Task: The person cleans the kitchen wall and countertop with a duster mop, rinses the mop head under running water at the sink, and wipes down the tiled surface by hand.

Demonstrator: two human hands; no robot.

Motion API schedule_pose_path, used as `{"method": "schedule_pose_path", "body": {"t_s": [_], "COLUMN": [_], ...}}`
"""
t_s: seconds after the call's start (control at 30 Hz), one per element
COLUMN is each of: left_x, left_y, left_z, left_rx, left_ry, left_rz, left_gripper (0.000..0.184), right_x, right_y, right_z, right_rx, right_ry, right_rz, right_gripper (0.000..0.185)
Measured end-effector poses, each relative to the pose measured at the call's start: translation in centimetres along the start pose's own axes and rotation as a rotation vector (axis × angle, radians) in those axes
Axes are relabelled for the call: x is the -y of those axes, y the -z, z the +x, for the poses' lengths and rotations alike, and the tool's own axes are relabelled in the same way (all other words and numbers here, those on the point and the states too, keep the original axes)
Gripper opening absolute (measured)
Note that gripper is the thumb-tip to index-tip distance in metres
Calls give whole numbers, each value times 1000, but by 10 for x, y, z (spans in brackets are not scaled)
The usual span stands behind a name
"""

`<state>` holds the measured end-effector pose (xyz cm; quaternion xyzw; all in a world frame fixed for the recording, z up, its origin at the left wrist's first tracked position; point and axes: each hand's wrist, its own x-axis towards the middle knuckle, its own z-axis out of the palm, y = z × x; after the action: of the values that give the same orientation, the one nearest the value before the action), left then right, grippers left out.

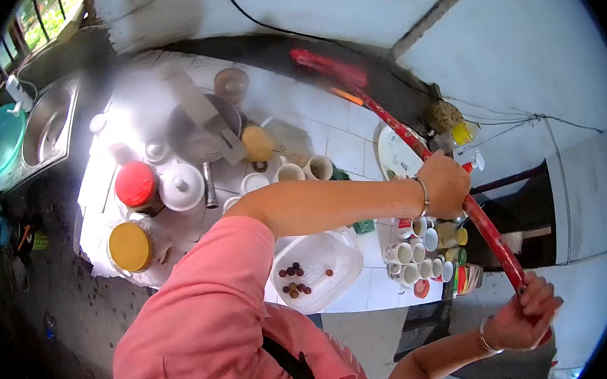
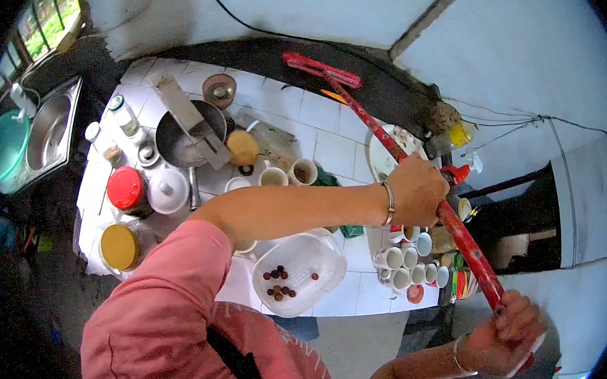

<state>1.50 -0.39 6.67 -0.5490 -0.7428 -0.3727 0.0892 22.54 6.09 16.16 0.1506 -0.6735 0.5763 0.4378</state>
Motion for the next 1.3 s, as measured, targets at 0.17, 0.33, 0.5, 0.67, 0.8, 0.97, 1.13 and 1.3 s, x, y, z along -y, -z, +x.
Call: {"method": "schedule_pose_path", "body": {"t_s": [0.17,0.33,0.5,0.67,0.8,0.97,1.13,1.3], "left_x": [98,108,92,85,73,53,34,16], "left_y": [-4,27,78,125,154,181,185,139], "left_z": [1,-43,-101,-153,-185,-213,-221,-178], "left_rx": [-115,-194,-143,-208,-204,-214,-209,-226], "left_ry": [17,-24,70,83,103,198,212,225], "left_rz": [141,119,108,80,60,137,146,191], "left_gripper": [16,13,12,18,21,20,17,17], "right_x": [-64,-59,-22,9,32,46,50,48], "right_y": [-81,-115,-156,-202,-223,-226,-202,-152], "right_z": [1,-15,-31,-44,-49,-46,-42,-41], "right_rx": [-115,56,170,264,314,294,414,243], "right_ry": [90,61,84,136,150,155,142,85], "right_rz": [-378,-277,-226,-244,-236,-121,-2,-64], "right_gripper": [31,28,29,35,37,35,30,28]}}
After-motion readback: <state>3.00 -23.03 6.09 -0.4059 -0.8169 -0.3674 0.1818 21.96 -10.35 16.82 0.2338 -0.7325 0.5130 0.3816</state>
